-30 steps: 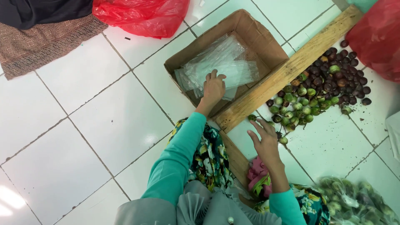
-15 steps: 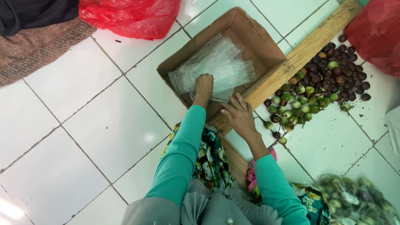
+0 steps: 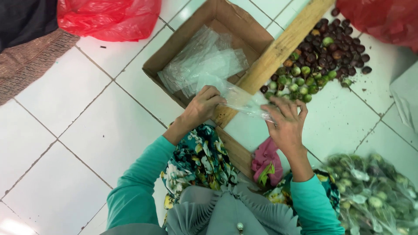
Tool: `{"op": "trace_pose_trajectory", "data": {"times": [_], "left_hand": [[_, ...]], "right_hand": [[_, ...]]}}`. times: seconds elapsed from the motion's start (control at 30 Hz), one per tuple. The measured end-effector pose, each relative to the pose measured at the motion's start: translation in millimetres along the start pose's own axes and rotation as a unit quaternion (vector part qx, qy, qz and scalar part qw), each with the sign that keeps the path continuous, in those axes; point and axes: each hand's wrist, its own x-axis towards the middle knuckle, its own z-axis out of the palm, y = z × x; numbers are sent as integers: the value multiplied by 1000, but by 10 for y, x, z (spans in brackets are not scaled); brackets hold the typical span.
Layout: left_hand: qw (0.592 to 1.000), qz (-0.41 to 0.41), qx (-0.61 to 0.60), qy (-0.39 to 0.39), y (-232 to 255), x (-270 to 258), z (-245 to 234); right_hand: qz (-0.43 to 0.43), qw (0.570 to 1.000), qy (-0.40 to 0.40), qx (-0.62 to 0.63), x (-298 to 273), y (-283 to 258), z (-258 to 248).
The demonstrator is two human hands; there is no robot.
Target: The person places small green and purple round fruits into plastic bags by hand, using a small pink cloth to handle the fruits, and سپس ties the bags.
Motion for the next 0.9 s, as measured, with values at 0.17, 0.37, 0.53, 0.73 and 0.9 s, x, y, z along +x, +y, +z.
{"op": "trace_pose_trajectory", "data": {"times": [0.17,0.37,0.53,0.73,0.9], "left_hand": [[995,9,-10,-103,159,-260,299],[955,-5,118,-274,385,-400,1036],[915,-72,206,-339,168,-503,1799],[836,-202,282,-424,-174,-780,2361],[874,-150,312,-341,-248,-870,2450]], "right_hand": [[67,986,-34,148,-1449,-54,209],[50,979,-150,127,-2309,-481,675],[98,925,-332,156,-2170,-615,470],[249,878,-406,39,-2252,-238,208],[297,846,-422,134,-2461,-30,452]]}}
